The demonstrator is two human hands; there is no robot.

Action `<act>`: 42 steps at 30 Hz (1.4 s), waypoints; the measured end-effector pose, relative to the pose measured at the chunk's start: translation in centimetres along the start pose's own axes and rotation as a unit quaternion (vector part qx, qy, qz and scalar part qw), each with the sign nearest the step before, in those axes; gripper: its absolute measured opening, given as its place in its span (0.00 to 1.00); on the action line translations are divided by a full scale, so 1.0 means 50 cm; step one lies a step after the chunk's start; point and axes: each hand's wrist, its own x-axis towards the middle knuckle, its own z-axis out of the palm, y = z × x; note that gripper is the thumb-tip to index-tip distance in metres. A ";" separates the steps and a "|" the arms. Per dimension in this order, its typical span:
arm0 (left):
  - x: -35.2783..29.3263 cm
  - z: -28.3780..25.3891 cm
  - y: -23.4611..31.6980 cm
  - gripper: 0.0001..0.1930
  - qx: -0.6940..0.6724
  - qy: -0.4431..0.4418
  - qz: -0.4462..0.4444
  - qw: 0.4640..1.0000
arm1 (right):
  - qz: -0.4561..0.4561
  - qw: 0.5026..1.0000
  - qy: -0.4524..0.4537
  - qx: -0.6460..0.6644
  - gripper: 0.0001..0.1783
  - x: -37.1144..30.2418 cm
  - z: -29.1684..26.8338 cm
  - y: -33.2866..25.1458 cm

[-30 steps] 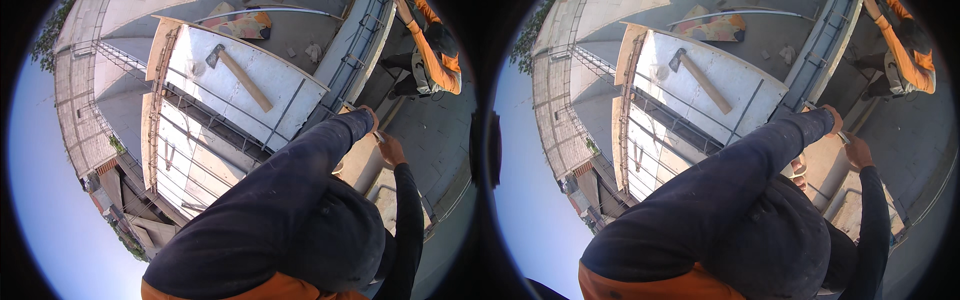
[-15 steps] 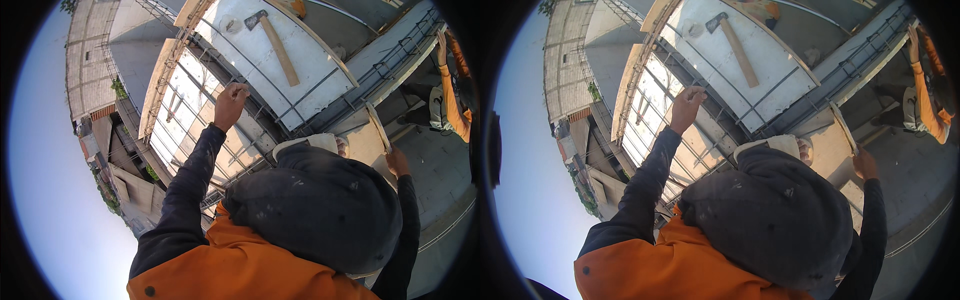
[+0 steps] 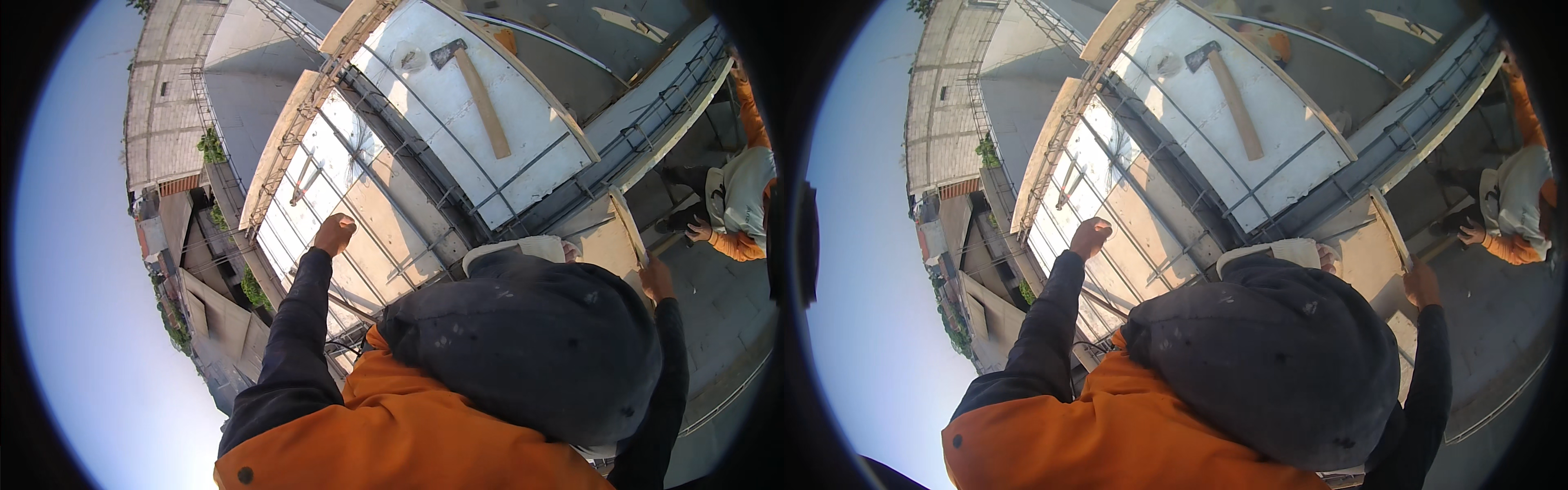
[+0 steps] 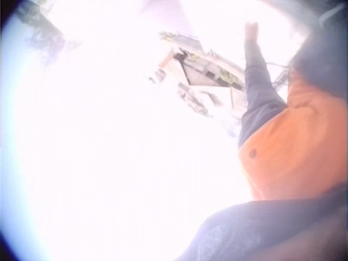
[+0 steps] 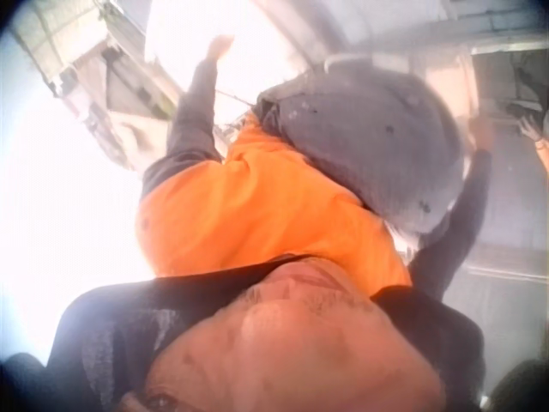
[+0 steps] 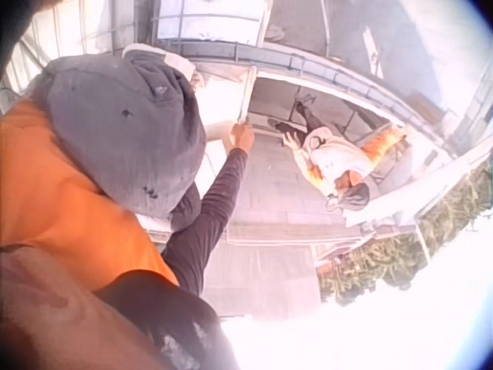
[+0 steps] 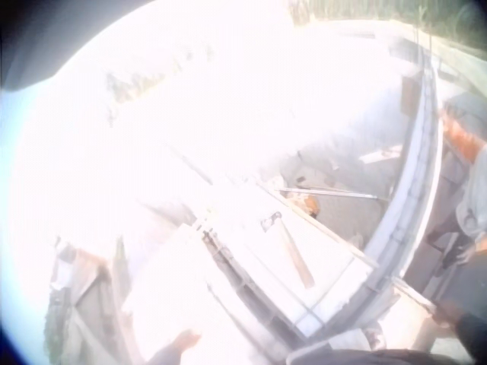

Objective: The person positions wooden boards and panels to create formwork for a concrete structure, hammering nails to secure the boards and using a small ax to trim or position materials.

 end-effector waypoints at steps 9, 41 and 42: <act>0.044 0.057 0.158 0.18 0.056 0.127 0.093 0.986 | -0.017 1.000 0.025 0.002 0.33 -0.019 -0.005 0.019; 0.186 -0.023 0.649 0.12 0.230 0.128 0.386 0.884 | 0.049 0.997 0.009 0.055 0.35 -0.024 -0.024 -0.029; 0.134 -0.001 0.672 0.12 0.248 0.108 0.398 0.876 | 0.058 0.996 0.011 0.064 0.35 -0.029 -0.017 -0.029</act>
